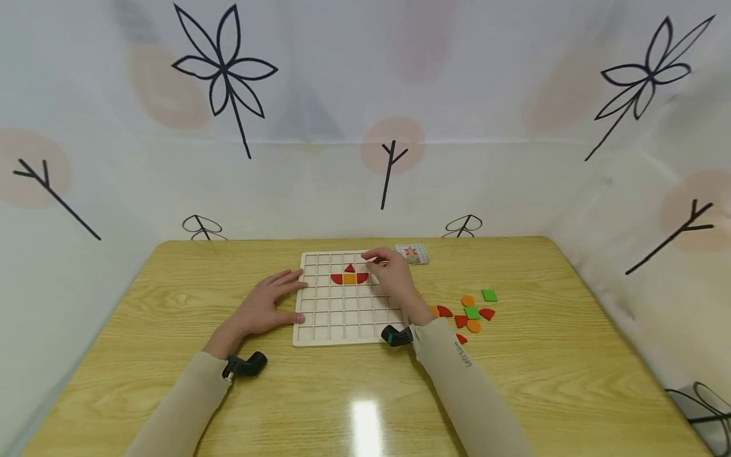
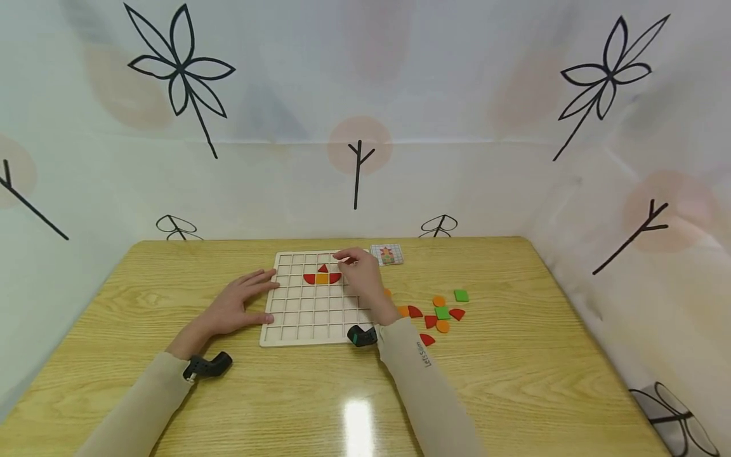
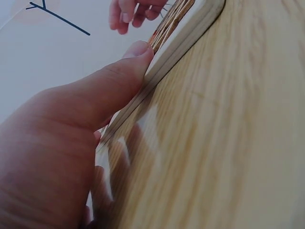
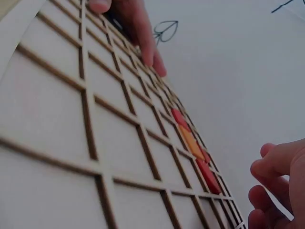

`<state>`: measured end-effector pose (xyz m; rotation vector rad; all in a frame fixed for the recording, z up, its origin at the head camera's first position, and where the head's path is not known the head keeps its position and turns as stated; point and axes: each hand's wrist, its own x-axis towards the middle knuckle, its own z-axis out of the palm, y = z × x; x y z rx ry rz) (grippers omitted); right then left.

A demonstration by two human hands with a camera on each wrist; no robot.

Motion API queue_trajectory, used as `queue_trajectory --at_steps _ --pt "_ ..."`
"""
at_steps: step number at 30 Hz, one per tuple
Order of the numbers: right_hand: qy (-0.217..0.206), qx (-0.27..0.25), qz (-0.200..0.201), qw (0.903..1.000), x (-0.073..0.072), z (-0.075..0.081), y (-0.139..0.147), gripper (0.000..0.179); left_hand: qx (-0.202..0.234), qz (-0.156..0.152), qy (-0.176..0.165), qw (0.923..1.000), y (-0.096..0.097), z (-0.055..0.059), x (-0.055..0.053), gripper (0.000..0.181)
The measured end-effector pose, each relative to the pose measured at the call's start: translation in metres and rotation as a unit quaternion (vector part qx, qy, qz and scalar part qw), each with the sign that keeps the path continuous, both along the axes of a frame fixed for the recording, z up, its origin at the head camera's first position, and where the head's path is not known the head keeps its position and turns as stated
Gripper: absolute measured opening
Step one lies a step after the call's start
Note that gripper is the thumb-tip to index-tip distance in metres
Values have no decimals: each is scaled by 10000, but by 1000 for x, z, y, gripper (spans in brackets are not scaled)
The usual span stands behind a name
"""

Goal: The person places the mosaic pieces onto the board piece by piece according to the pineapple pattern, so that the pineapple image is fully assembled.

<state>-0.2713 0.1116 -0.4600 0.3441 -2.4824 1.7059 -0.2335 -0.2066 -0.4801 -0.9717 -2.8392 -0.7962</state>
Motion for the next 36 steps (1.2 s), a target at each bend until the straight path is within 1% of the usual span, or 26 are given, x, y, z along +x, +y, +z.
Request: queue_trajectory --at_steps 3,6,10,12,13,15,17,21,24,27,30,32,36 --pt "48 610 395 9973 -1 -1 0 22 28 -7 -1 10000 -1 1 1 73" --pt "298 1094 870 9897 -2 -2 -3 26 54 -14 -11 10000 0 0 0 73" --pt "760 1381 1284 9791 -6 -4 -6 27 75 -20 21 10000 -1 -1 0 73" --pt "832 1489 1338 9762 -6 -4 -7 27 110 -10 10 9999 -1 -1 0 73" --pt "803 1518 1342 9760 -6 -4 -8 27 124 -13 13 9999 -2 -1 0 73" --pt "708 1553 1291 9768 -6 -4 -8 27 124 -18 21 9999 -2 -1 0 74" --pt "496 1507 1115 9810 -4 -3 -7 27 105 -31 45 9999 -2 -1 0 74" --pt "4 1178 702 9905 -3 -1 2 29 22 -9 36 10000 -1 -1 -1 75" --pt "-171 1051 521 9929 -2 1 15 30 -37 38 -18 10000 0 -2 -2 75" --pt "-70 1171 416 9922 0 4 34 27 -51 66 -72 9999 0 -2 -2 76" --pt "12 1314 334 9908 4 8 59 24 -40 57 -63 10000 0 -2 -2 75" --pt "-120 1325 257 9908 10 11 77 24 -27 57 -36 10000 0 -2 -2 75" --pt "-133 1608 127 9868 21 13 116 22 -53 21 53 10000 0 -2 -2 75"
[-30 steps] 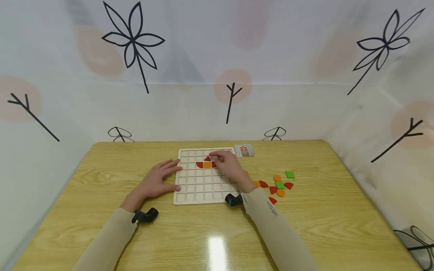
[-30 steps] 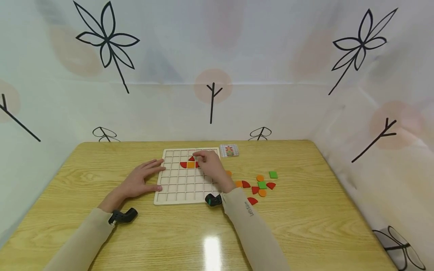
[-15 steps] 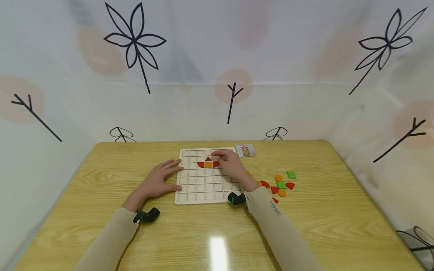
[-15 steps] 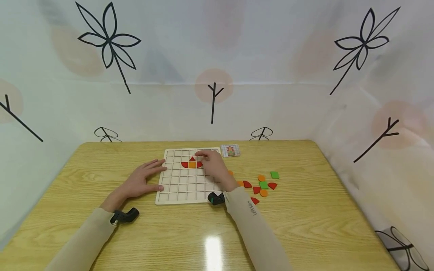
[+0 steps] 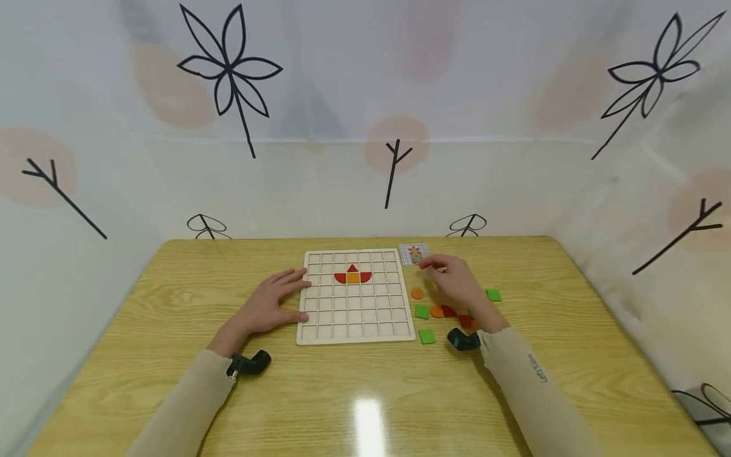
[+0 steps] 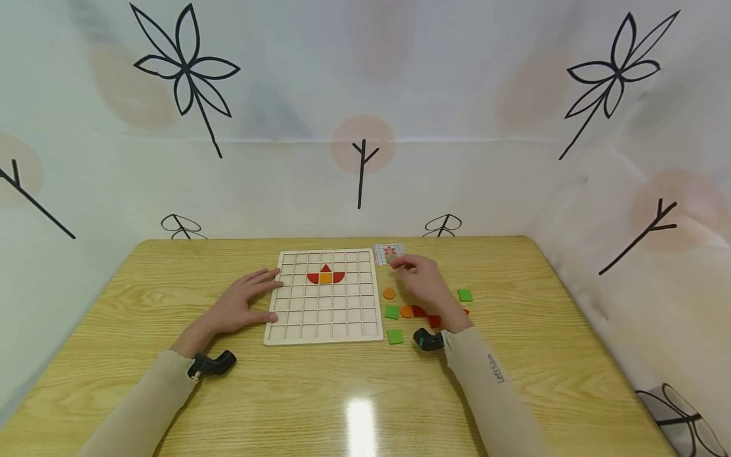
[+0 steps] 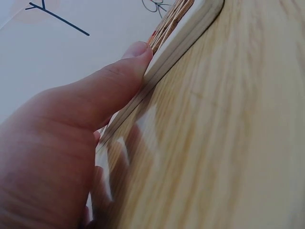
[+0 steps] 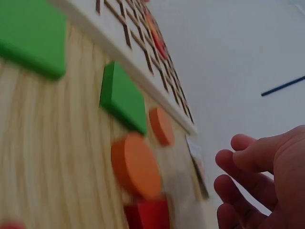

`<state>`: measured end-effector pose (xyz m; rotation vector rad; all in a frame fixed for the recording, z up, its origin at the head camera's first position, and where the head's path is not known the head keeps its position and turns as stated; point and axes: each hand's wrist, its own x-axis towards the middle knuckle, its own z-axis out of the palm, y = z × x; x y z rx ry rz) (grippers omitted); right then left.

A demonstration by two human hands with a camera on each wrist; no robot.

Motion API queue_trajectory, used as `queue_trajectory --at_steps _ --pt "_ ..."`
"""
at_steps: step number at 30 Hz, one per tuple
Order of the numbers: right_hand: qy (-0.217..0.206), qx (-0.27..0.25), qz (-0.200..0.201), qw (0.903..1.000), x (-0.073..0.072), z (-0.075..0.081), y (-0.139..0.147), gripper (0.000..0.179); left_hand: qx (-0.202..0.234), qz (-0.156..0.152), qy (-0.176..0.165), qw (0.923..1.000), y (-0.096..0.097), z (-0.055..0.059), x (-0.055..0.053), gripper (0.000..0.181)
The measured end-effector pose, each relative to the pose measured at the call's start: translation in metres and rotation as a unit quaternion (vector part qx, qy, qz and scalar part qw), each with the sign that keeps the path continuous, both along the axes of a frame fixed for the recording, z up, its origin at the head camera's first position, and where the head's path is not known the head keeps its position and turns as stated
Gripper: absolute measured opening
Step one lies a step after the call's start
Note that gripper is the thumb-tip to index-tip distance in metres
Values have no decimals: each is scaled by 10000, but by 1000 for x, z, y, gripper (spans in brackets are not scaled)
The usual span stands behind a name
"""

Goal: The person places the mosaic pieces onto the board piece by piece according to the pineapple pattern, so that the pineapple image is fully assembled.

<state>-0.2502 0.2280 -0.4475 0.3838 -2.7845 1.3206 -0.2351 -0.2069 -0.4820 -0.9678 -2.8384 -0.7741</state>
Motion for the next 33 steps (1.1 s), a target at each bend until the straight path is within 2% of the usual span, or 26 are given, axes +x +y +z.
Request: queue_trajectory --at_steps 3,7,13,22,33 --pt "54 302 -78 9995 7 0 28 21 6 -9 -29 10000 -1 2 1 76" --pt "-96 547 -148 9983 20 -1 64 21 19 -9 -100 9999 0 5 2 77" --pt "-295 805 43 9963 32 -2 96 21 -13 20 -116 9999 1 7 4 76" --pt "-195 1090 679 9915 37 -1 104 19 -23 22 -136 9999 1 5 4 77" --pt "-246 973 696 9925 36 0 99 13 -46 10 -140 9999 0 2 2 77"
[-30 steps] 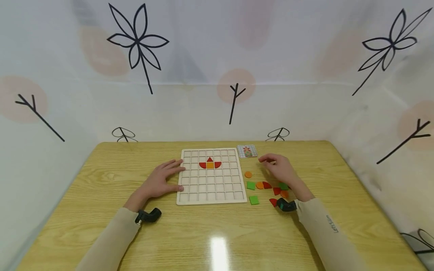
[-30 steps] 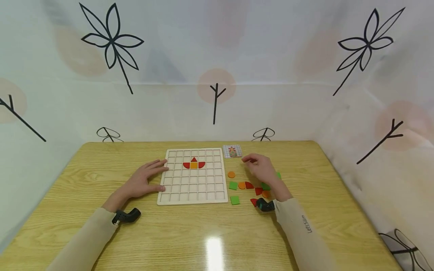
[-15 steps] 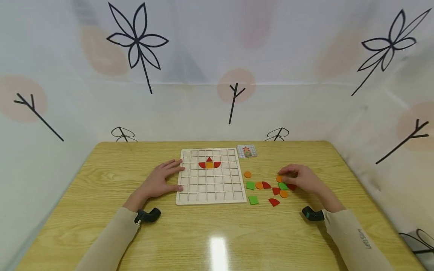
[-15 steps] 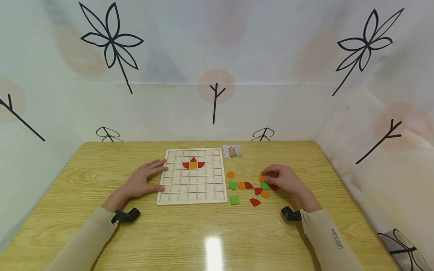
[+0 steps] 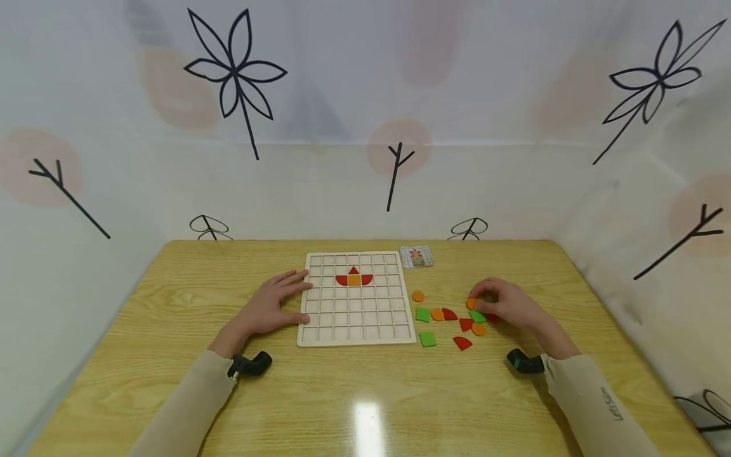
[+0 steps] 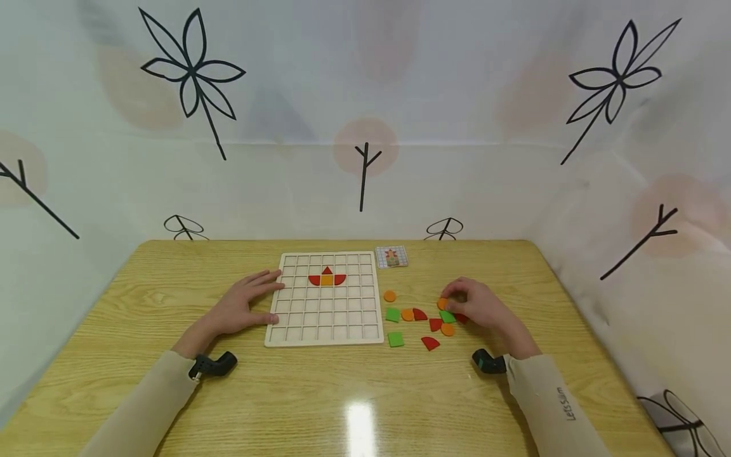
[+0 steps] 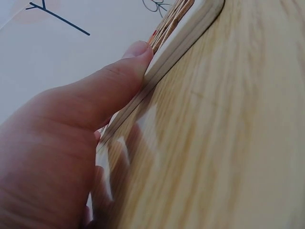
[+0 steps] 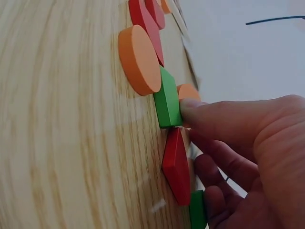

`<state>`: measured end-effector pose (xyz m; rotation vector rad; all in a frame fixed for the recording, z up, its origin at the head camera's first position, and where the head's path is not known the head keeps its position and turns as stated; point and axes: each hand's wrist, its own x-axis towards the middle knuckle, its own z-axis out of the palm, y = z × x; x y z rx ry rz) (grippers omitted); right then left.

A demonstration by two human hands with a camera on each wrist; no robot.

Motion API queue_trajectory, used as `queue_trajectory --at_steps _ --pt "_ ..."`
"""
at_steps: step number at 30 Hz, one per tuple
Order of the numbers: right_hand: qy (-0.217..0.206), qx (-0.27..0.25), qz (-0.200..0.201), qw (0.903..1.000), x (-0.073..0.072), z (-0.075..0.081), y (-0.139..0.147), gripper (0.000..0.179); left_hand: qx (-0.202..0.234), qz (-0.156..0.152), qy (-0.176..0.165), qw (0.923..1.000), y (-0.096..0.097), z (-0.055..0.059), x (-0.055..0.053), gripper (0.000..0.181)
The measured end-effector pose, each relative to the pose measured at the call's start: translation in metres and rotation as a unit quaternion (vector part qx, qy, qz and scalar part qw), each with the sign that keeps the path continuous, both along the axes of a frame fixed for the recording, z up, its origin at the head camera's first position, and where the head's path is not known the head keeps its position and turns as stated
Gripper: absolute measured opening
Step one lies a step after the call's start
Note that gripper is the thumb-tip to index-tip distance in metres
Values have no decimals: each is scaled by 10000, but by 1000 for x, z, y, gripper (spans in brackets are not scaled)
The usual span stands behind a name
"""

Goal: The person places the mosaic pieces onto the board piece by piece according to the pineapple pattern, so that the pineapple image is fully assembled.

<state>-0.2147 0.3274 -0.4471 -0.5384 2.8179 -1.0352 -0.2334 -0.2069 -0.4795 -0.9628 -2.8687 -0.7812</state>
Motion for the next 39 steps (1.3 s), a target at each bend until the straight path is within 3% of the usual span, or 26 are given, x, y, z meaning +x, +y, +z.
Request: queue_trajectory --at_steps 22,29,33,39 --pt "-930 -842 -226 9918 -2 6 6 14 -5 28 -11 10000 0 -1 0 78" --pt "-369 -865 -655 9934 2 7 -7 22 -7 41 1 10000 -1 -1 0 78" --pt "-218 -1355 -825 9871 3 5 -19 23 -23 35 -3 10000 -1 -1 0 78" --pt "226 -1397 -652 9878 5 3 -42 18 -6 25 -73 10000 -1 1 1 78"
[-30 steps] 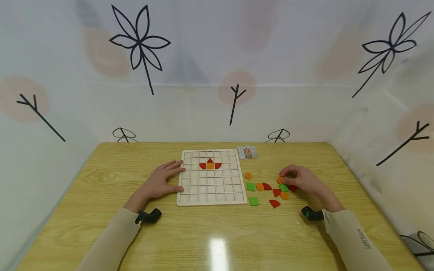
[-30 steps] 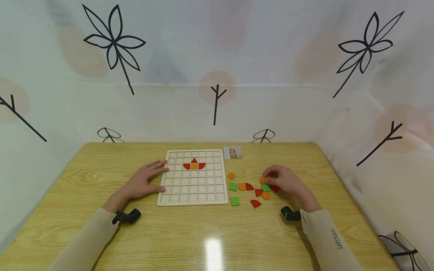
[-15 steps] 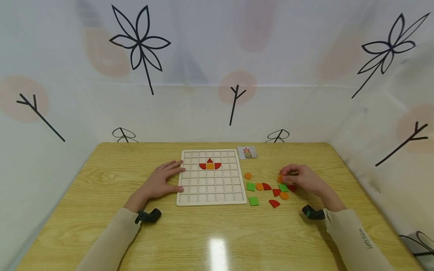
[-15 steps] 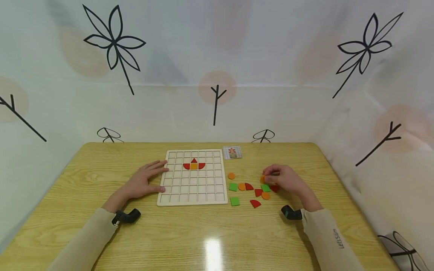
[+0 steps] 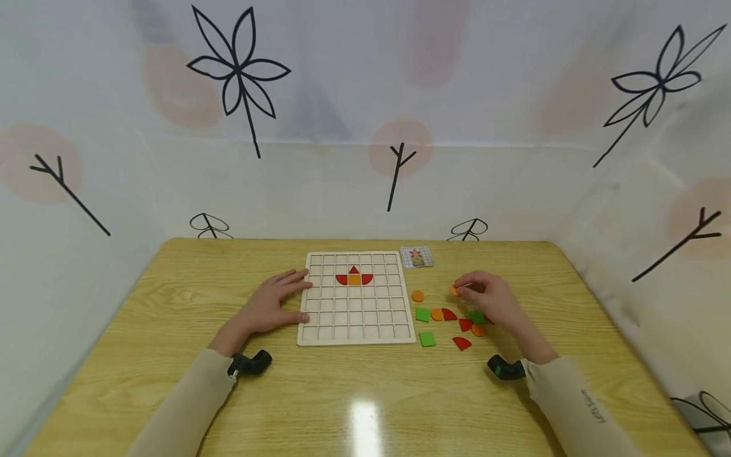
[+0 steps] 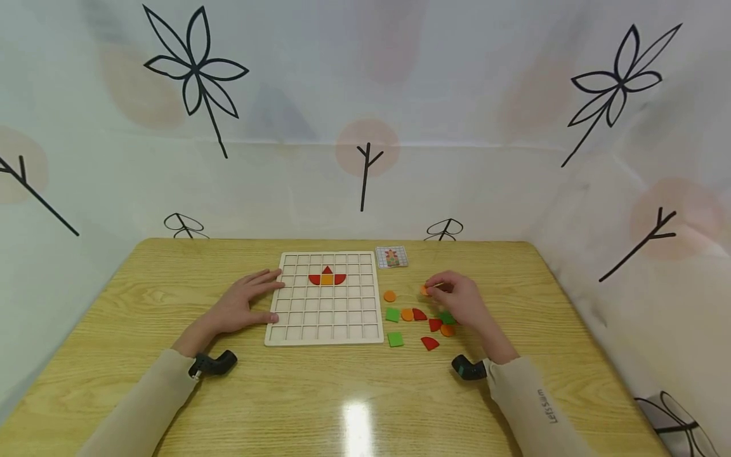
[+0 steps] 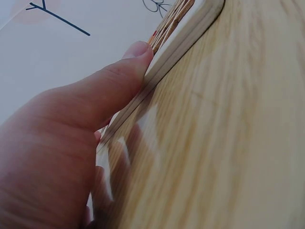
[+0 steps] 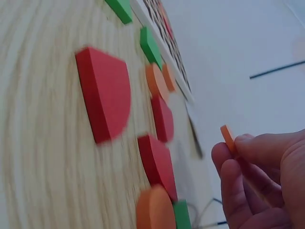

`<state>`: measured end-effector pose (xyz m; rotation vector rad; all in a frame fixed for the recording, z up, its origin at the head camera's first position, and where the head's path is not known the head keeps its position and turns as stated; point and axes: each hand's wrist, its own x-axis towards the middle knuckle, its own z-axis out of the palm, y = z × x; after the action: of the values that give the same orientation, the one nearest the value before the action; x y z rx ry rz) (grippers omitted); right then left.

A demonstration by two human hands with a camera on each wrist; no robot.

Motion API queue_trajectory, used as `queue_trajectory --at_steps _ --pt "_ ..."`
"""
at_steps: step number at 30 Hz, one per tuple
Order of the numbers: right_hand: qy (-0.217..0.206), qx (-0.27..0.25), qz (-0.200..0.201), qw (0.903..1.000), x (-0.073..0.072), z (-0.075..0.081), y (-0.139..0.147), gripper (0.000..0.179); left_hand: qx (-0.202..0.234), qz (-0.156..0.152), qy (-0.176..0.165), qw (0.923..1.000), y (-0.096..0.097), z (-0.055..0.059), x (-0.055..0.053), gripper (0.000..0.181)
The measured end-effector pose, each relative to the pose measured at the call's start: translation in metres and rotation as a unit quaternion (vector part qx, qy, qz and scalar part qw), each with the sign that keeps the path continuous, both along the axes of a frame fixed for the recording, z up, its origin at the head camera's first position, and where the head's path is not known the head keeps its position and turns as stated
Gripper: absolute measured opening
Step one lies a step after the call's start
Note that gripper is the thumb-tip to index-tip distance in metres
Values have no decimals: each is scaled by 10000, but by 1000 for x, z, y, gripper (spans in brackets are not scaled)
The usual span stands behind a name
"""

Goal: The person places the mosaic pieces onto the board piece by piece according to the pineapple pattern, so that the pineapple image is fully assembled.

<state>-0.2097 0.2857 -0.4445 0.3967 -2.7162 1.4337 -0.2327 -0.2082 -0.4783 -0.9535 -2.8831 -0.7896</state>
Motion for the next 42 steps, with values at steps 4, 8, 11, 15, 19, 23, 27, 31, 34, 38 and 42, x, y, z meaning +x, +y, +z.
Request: queue_trajectory --at_steps 4,8,11,15,19,23,27,31,34,38,42 --pt "79 23 143 9999 1 -4 -13 17 -10 -34 5 10000 2 0 -1 78" --pt "-88 -44 131 9999 0 -6 -28 18 11 -33 12 10000 2 -2 -1 78" --pt "-291 -195 190 9992 -3 -5 -43 19 33 -13 44 10000 2 -3 -2 78" --pt "-395 -393 401 9976 -8 -4 -66 18 34 -1 72 10000 1 -4 -3 77" --pt "-279 -492 557 9968 -16 -6 -90 14 55 -14 56 10000 1 -3 -3 76" --pt "-18 -544 691 9961 -23 -10 -113 13 82 -29 46 10000 1 -2 -2 76" --pt "51 -588 726 9956 -28 -14 -133 12 96 -53 36 9999 1 -1 -1 76" --pt "-37 -574 671 9961 -32 -19 -149 10 91 -79 74 9999 1 -2 -1 75" --pt "-60 -535 633 9965 -33 -19 -160 10 82 -75 129 9999 0 -2 -1 75" --pt "38 -485 646 9967 -34 -23 -171 10 103 -83 188 9997 0 -3 -2 75" --pt "110 -589 672 9959 -36 -27 -177 10 101 -100 185 9997 0 -3 -2 75"
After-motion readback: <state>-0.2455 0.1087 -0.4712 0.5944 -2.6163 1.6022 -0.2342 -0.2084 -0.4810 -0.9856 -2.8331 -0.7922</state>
